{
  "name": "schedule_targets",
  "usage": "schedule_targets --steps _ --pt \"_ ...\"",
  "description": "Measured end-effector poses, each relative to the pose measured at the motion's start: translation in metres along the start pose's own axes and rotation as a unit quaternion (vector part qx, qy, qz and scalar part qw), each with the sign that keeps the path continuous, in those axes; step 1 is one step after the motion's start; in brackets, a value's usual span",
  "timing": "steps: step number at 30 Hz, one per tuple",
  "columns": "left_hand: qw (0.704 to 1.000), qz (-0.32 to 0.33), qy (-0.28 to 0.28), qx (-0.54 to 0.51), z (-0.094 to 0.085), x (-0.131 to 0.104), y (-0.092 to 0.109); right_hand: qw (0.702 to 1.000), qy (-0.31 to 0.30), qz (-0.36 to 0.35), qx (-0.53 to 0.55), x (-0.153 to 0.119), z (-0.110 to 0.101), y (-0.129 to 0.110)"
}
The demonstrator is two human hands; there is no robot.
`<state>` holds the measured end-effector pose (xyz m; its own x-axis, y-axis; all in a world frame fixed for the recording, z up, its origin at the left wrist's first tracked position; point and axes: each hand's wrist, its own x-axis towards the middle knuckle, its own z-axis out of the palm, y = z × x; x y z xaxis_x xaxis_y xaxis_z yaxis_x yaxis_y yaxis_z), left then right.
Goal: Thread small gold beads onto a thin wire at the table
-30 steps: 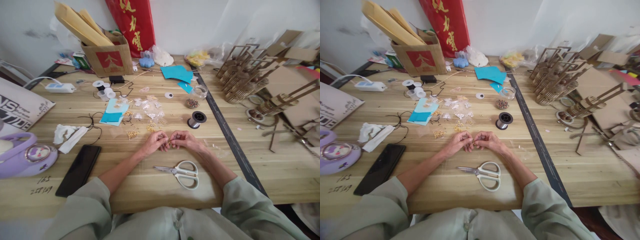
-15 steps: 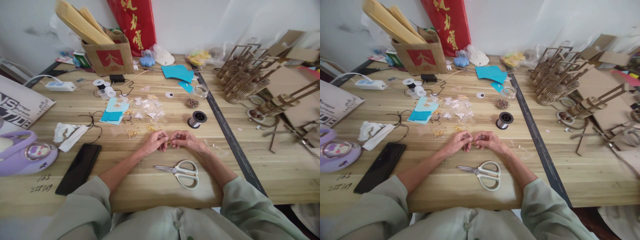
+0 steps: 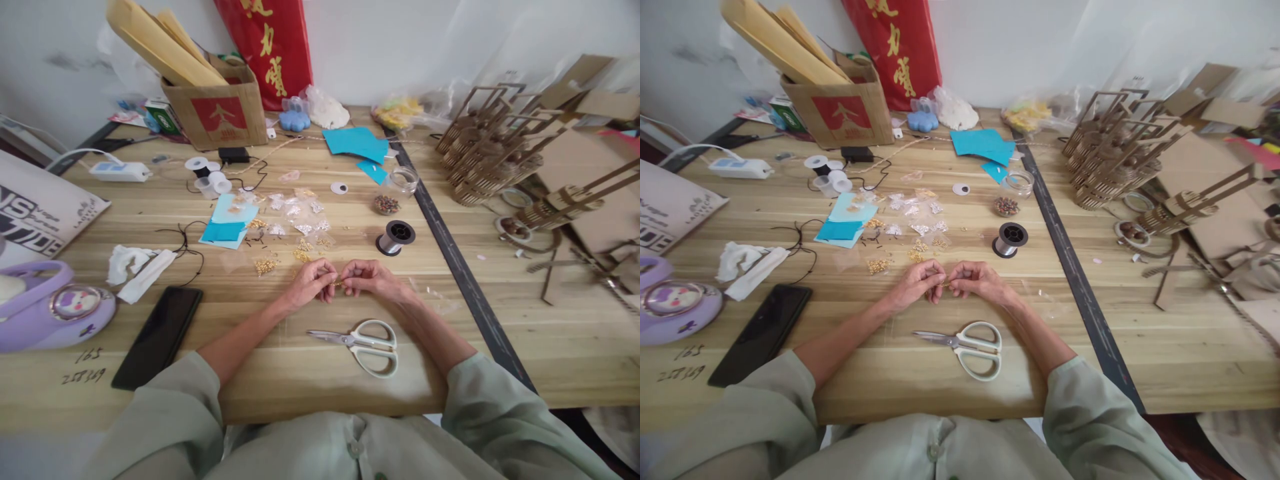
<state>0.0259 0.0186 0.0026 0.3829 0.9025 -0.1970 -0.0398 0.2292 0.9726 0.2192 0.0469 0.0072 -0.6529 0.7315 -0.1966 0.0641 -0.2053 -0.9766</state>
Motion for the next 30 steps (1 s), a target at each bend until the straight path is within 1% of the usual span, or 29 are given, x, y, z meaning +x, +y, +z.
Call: schedule_targets --steps 9,17,25,30 --pt "1.000 0.007 0.004 0.006 -0.0010 0.0018 -0.0035 0.999 -0.018 0.014 0.024 0.0002 -0.0008 -0.0005" --pt "1.000 0.013 0.012 -0.004 -0.0014 0.0013 -0.0023 0.998 -0.054 0.025 0.028 -0.0010 -0.0037 -0.0035" --pt "1.000 0.013 0.010 -0.009 -0.0016 0.0016 -0.0033 0.999 -0.053 0.011 0.003 -0.0024 -0.0078 -0.0039" --pt "1.000 0.013 0.009 0.001 -0.0015 0.0013 -0.0025 0.998 -0.053 0.012 0.021 -0.0034 -0.0067 -0.0046"
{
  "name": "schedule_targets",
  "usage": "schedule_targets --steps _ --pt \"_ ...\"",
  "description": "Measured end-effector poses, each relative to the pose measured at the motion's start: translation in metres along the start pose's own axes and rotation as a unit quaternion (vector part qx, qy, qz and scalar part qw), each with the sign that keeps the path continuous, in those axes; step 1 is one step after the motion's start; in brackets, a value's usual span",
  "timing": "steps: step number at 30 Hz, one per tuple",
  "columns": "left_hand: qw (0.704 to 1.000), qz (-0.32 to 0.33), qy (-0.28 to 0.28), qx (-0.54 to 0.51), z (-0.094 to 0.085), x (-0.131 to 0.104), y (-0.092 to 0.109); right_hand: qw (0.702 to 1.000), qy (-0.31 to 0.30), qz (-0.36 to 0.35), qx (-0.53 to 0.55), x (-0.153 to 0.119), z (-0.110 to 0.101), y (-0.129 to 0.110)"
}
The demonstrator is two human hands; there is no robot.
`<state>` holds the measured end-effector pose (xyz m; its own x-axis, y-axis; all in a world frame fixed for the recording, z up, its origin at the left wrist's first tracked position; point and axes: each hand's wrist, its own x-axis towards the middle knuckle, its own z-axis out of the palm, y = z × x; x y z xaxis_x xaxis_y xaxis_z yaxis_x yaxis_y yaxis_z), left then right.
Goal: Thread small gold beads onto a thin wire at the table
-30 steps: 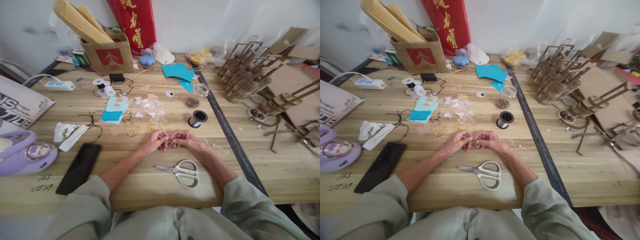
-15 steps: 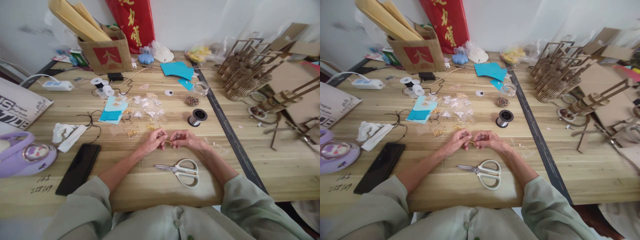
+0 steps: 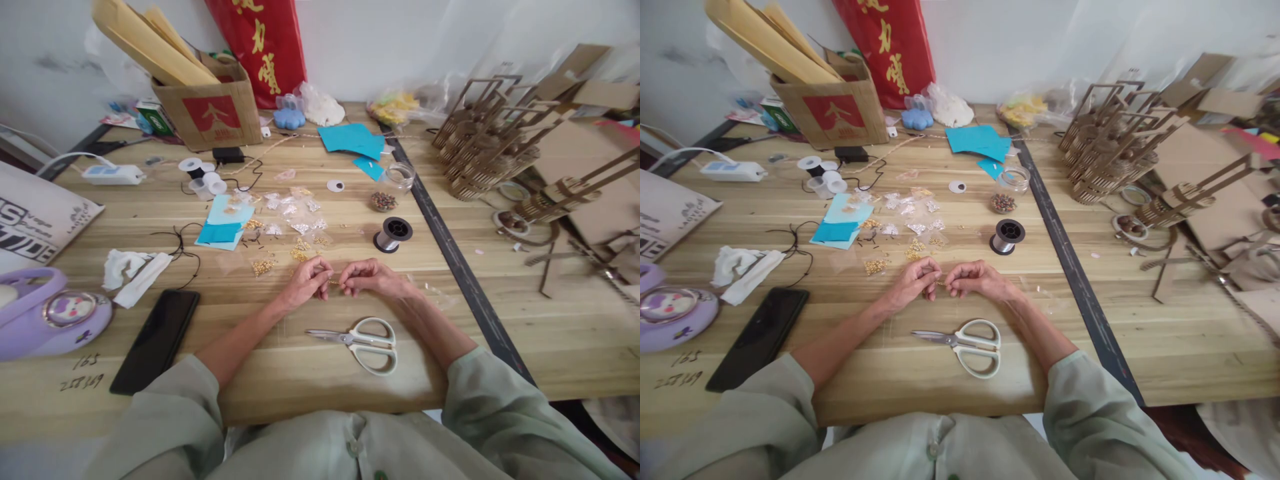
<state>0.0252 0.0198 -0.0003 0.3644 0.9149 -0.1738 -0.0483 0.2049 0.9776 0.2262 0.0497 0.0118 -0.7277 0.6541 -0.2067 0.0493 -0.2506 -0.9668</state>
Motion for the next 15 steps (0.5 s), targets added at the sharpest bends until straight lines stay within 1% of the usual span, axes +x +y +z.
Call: schedule_targets --steps 5,15 --pt "1.000 -0.002 0.001 -0.002 0.0007 -0.0007 0.0015 1.000 0.000 0.001 0.018 -0.0005 -0.0002 -0.0003" --pt "1.000 0.000 -0.002 0.000 0.0004 -0.0003 0.0002 1.000 -0.011 -0.008 0.020 -0.0003 0.0005 -0.0002"
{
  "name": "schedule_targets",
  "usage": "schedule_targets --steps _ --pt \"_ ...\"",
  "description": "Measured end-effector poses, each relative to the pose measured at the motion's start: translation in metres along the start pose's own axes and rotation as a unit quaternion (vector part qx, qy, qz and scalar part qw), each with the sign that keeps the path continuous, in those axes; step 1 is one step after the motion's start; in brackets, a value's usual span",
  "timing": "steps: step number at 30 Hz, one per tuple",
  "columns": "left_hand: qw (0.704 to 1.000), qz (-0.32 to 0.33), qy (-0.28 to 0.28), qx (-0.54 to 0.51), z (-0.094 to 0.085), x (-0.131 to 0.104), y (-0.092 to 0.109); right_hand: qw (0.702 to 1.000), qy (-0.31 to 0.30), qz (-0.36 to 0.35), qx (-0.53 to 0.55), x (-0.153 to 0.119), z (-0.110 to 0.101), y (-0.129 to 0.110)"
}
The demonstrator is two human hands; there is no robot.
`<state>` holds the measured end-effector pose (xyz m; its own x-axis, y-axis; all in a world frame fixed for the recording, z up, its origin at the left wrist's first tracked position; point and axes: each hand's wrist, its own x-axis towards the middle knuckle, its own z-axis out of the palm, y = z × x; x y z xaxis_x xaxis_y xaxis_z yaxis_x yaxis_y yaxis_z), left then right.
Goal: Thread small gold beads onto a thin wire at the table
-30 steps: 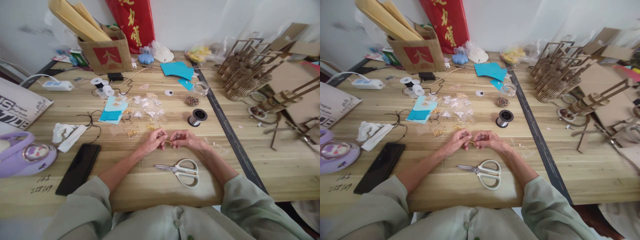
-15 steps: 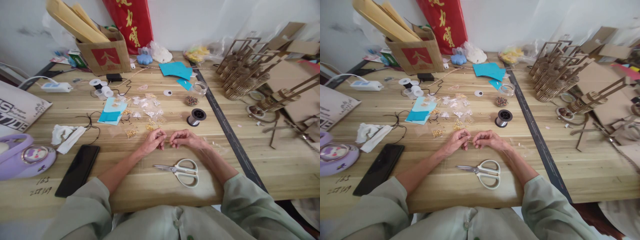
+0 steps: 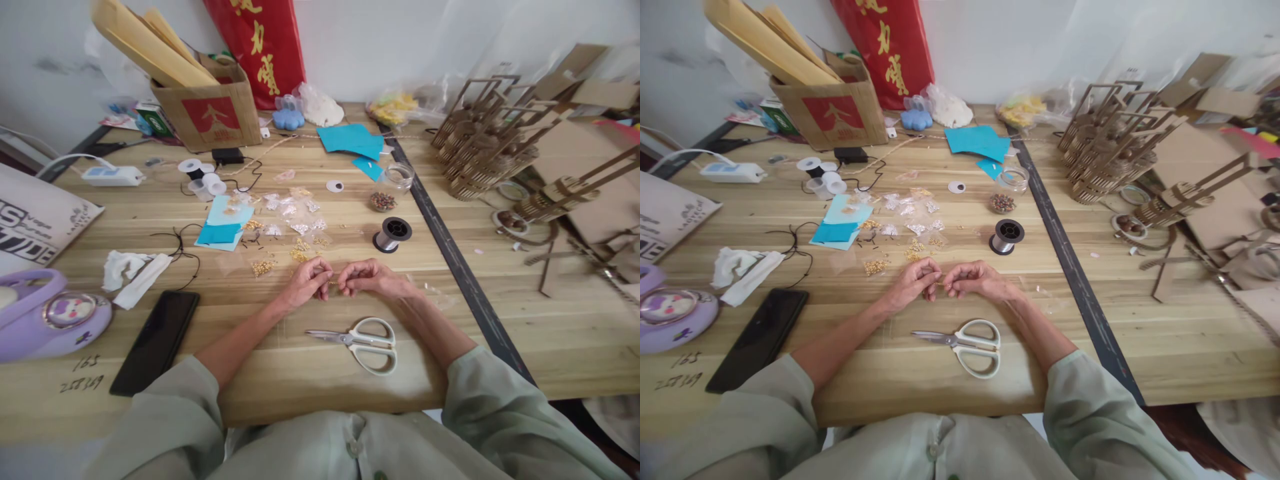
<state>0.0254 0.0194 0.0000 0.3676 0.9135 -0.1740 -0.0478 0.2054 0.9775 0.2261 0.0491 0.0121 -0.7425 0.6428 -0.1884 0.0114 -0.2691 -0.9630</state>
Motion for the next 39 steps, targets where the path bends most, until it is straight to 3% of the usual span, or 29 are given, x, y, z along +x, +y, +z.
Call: schedule_targets --steps 39 --pt "1.000 0.004 -0.004 0.007 0.000 0.001 0.000 0.997 0.043 -0.033 0.062 0.007 0.003 0.011"
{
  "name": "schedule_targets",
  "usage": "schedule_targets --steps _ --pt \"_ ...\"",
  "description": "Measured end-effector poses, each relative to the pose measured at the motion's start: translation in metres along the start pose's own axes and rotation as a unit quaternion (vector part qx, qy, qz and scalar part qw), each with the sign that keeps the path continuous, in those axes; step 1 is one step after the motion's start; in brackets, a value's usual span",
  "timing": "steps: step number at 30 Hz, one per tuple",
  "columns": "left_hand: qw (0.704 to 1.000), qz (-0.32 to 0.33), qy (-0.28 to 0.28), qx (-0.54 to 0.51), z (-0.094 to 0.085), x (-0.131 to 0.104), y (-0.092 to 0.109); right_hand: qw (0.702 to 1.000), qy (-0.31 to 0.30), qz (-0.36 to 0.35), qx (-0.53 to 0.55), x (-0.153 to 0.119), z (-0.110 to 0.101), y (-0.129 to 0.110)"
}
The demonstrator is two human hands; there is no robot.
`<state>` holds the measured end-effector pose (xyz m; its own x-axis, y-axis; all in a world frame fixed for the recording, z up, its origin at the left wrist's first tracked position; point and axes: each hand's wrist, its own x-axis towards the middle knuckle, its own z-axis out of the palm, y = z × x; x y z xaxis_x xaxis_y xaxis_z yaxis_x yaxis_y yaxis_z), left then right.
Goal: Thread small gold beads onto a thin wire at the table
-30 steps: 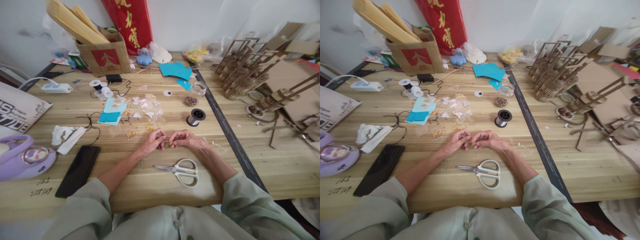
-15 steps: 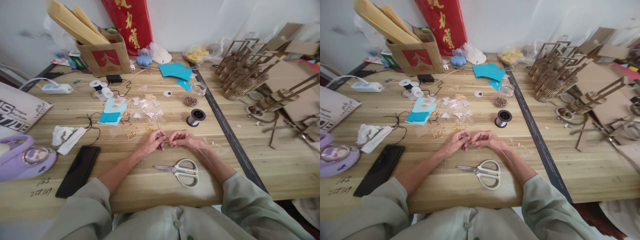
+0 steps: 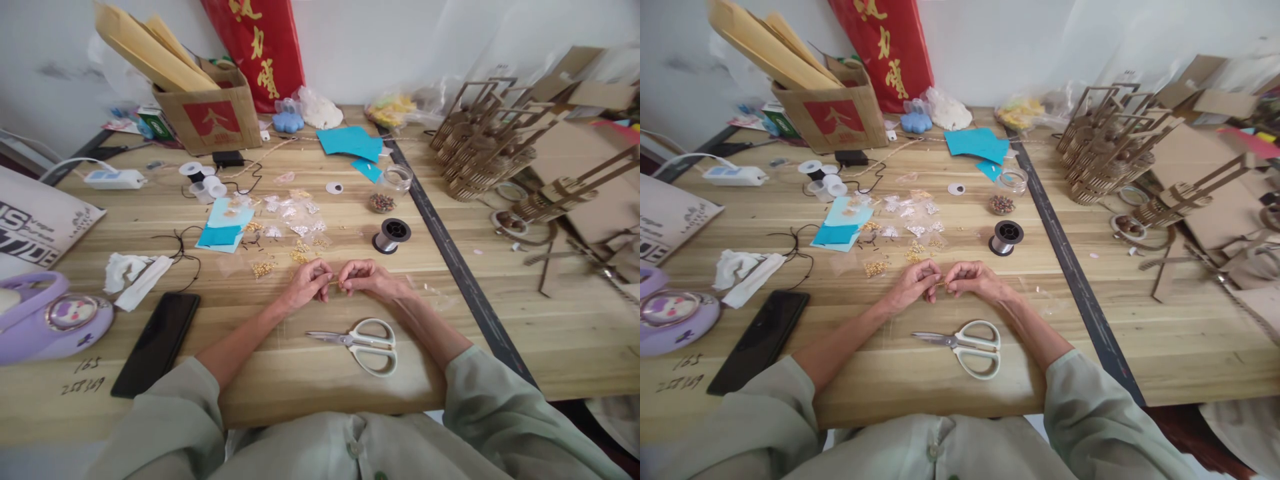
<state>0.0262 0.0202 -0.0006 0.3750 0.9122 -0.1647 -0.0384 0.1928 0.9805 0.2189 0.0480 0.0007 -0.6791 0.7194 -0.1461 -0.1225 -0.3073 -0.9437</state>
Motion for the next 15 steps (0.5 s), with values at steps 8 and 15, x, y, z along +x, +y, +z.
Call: schedule_targets --steps 8,15 --pt "1.000 -0.001 0.004 0.000 0.0003 0.0004 -0.0004 1.000 0.007 -0.007 -0.011 0.0005 0.0018 -0.0007" --pt "1.000 -0.004 0.006 0.004 -0.0011 0.0011 -0.0032 0.999 0.028 -0.036 0.016 0.0012 0.0082 -0.0010"
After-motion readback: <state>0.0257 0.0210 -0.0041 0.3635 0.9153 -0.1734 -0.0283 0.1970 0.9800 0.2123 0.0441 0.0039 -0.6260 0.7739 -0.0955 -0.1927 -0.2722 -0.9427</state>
